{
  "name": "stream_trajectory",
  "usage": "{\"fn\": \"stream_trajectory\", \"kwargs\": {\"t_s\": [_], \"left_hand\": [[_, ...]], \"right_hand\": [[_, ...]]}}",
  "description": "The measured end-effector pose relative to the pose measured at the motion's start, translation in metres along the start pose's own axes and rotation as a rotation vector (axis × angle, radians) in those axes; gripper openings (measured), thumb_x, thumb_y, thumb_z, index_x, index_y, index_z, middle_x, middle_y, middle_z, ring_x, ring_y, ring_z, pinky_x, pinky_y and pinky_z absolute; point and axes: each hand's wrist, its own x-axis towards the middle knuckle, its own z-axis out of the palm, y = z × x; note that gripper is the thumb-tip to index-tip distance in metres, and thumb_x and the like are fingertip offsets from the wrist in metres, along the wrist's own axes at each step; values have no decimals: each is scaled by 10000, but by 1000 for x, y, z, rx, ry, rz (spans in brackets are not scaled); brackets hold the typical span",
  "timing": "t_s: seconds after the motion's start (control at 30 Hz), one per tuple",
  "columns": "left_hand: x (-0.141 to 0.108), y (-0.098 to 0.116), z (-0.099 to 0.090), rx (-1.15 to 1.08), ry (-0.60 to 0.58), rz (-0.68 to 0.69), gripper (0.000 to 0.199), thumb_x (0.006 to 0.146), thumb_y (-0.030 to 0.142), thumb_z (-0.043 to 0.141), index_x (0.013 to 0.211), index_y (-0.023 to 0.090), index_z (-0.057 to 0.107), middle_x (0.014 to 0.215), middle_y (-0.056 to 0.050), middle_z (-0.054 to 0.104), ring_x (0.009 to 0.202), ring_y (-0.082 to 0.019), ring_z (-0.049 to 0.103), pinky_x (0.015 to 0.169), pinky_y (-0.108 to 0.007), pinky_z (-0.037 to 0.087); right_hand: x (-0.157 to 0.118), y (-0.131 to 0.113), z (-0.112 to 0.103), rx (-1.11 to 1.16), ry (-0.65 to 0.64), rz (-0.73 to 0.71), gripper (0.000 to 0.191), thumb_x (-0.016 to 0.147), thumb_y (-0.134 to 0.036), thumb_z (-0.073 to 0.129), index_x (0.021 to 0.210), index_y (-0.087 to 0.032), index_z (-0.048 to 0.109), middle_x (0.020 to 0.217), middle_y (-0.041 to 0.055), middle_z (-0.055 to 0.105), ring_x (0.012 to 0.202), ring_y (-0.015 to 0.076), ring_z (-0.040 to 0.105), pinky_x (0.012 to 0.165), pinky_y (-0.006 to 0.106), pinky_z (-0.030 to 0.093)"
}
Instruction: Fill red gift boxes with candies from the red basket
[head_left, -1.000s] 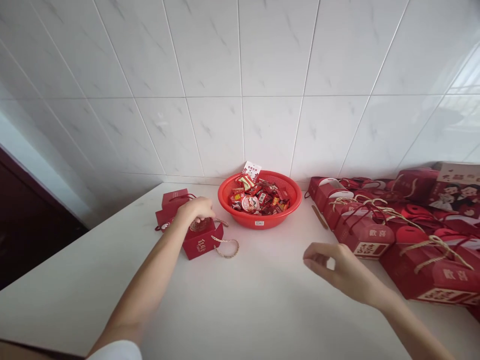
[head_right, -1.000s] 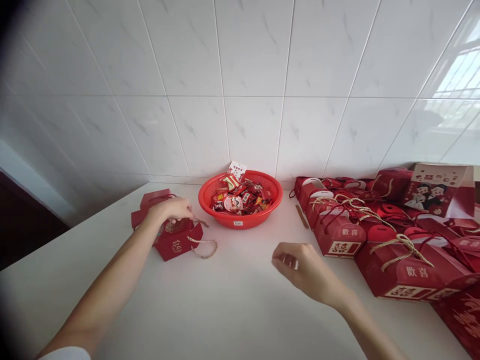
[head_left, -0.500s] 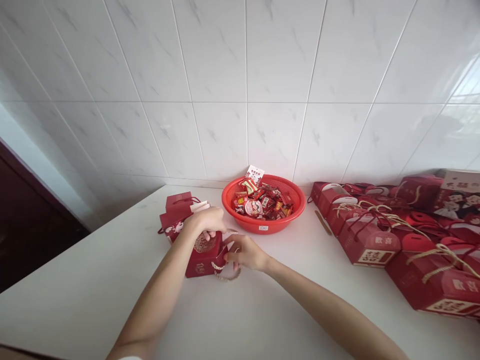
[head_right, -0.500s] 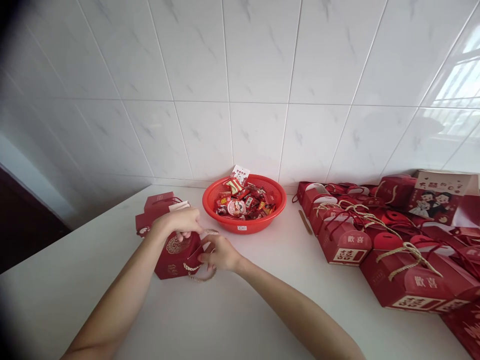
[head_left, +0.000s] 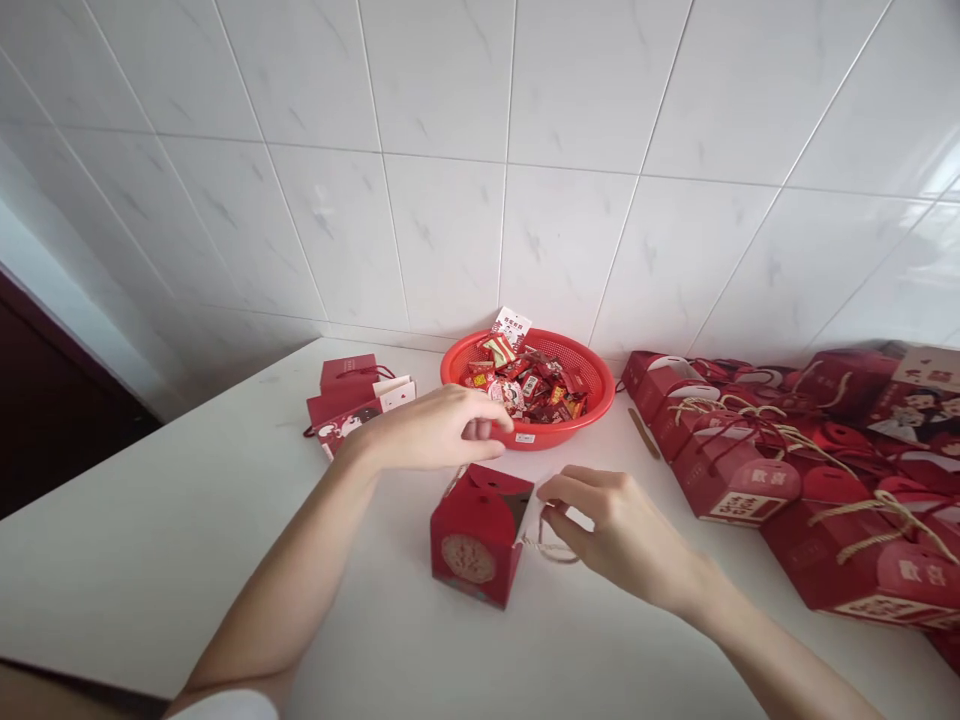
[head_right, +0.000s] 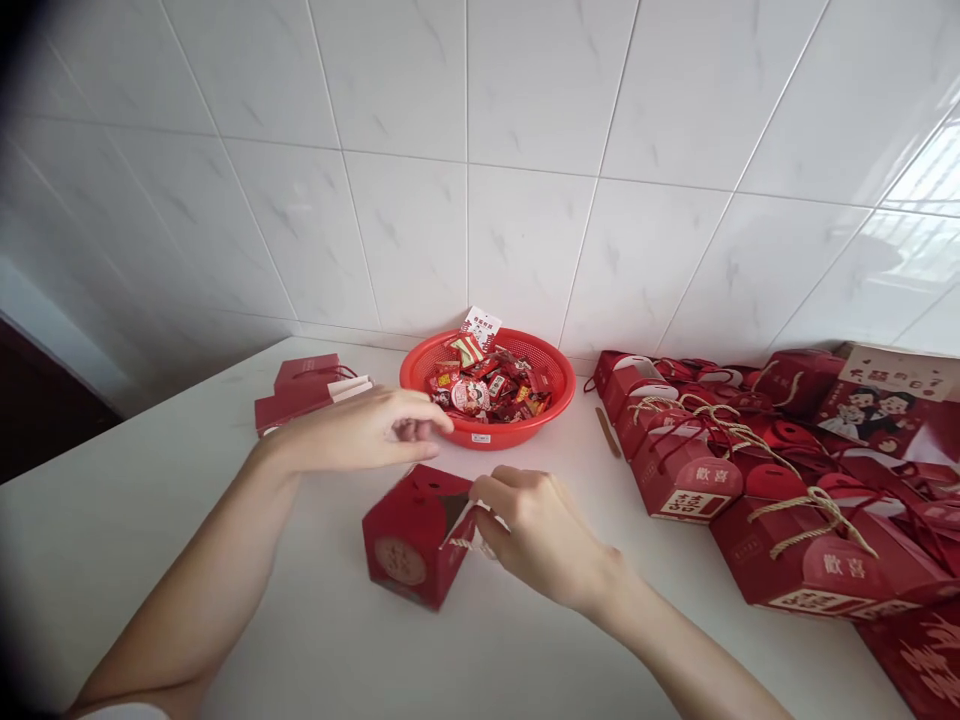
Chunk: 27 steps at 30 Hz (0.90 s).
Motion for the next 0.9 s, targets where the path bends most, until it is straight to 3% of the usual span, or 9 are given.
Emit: {"fn": "stream_trajectory", "kwargs": {"t_s": [0.13,0.23,0.37,0.43,0.57,0.67,0.73,0.8,0.9], "left_hand": [[11,6,18,-100,-16,209,260,949,343,526,1003,246,761,1004,-36,684,889,-178,648,764,-269,457],[18,10,31,-97,-150,175,289,953,414,525,1007,251,756,1017,-39,652,866,-178,632,718,-272,446],[21,15,41,-18,-264,75,424,793,470,701,1162,261,699,1122,-50,577,927,-207,614,660,-269,422],[21,17,42,7,-291,57,397,724,424,749,1067,233,691,1109,-43,554,909,-199,601,632,-262,408],[21,22,43,17,-268,123,108,738,193,660,732,191,552,921,-3,543,737,-134,538,579,-254,357],[21,27,48,81,-214,196,200,728,35,534,633,179,433,763,14,526,654,-117,480,583,-261,322],[21,30,50,104,-249,179,245,733,86,587,615,184,396,654,29,496,597,-118,444,546,-272,283],[20,29,51,61,-336,134,298,728,245,703,623,194,430,616,43,511,577,-120,453,514,-269,268],[19,25,47,-53,-390,102,228,780,365,693,696,200,559,719,36,629,646,-125,551,531,-238,325]], "right_hand": [[-17,8,-3,-258,53,-93,248,928,-67,450,816,-179,641,693,29,611,562,136,505,554,259,339],[-24,16,0,-363,97,-111,271,948,-79,434,773,-173,618,672,24,590,526,130,457,537,269,308],[-29,22,1,-382,117,-102,245,946,-83,453,791,-168,623,664,15,578,530,131,460,540,270,296],[-29,23,1,-376,116,-97,229,935,-79,469,802,-168,632,659,10,575,533,130,465,542,267,292],[-27,27,-4,-393,88,-50,197,922,-98,516,804,-167,658,658,12,590,534,131,482,548,272,290],[-27,30,-10,-362,29,29,156,925,-137,564,828,-171,681,696,20,624,564,128,523,563,265,303],[-27,32,-15,-304,-17,66,128,925,-208,619,823,-179,692,707,18,631,573,125,529,564,260,308],[-27,34,-18,-233,-57,74,214,940,-290,634,759,-190,690,694,9,613,560,115,504,567,257,312],[-24,36,-18,-184,-67,73,361,975,-304,588,640,-185,652,678,12,560,574,112,481,575,256,316]]}}
